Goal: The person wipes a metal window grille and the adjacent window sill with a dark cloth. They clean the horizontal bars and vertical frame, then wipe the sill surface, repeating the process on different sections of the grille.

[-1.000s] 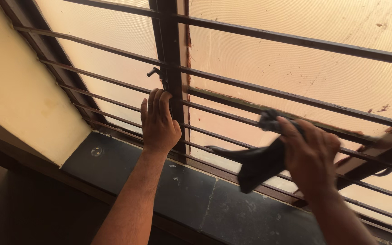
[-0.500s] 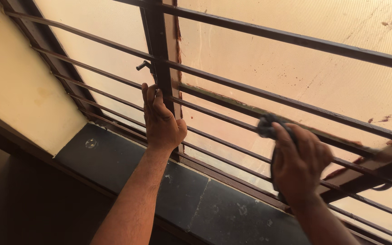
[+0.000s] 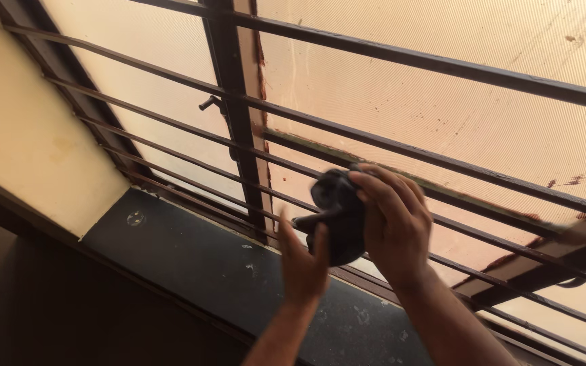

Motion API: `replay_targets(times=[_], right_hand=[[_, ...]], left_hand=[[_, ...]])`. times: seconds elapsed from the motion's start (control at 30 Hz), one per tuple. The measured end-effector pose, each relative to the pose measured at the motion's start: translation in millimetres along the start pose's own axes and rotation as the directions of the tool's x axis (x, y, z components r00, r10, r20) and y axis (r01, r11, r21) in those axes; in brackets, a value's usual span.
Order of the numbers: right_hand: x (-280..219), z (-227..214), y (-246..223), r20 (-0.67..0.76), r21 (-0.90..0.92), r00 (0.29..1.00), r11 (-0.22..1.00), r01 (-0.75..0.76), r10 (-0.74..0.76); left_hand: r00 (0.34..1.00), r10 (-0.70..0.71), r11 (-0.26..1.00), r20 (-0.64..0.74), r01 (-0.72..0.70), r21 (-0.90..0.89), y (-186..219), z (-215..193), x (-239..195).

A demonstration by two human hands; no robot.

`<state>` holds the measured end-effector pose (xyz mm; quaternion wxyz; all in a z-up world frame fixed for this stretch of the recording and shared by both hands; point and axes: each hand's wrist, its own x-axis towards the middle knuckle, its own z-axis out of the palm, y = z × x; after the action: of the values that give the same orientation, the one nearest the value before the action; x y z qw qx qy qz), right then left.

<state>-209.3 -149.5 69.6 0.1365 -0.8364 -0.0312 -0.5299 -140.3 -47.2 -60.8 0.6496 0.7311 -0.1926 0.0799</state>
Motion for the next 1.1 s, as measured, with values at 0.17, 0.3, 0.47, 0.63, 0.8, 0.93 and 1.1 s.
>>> replay_targets(times=[0.17,0.3,0.47,0.63,0.8,0.93,1.1], right_hand=[[-36,-62,13,0.267,-0.23,0.947,0.942,0.244,-0.18],[-72,-85,42,0.463,-0.285,0.886,0.944,0.167,-0.017],[-87,-70,74,0.543,-0.273,0.82,0.962,-0.028,0.179],[-86,-34,86,0.598,-0.184,0.798,0.982,0.04,0.079],[-70,15,79,0.673,-0.096,0.738,0.995,0.038,0.037],[-56,43,72,0.691,-0.078,0.722,0.997,0.029,0.033],[-58,54,74,0.678,-0.035,0.735,0.999,0.033,-0.001]], left_hand=[[0.879,-0.22,0.904,0.424,0.347,-0.251,6,41,-51],[0.875,-0.421,0.771,0.238,0.484,-0.415,4,57,-64],[0.896,-0.437,0.765,-0.078,0.324,-0.557,15,80,-55],[0.782,-0.544,0.771,-0.305,0.323,-0.549,5,110,11],[0.695,-0.433,0.898,-0.574,0.389,-0.206,-38,102,74],[0.569,-0.531,0.837,-0.628,0.469,-0.283,-62,91,114],[0.518,-0.625,0.688,-0.585,0.719,-0.098,-73,78,129]])
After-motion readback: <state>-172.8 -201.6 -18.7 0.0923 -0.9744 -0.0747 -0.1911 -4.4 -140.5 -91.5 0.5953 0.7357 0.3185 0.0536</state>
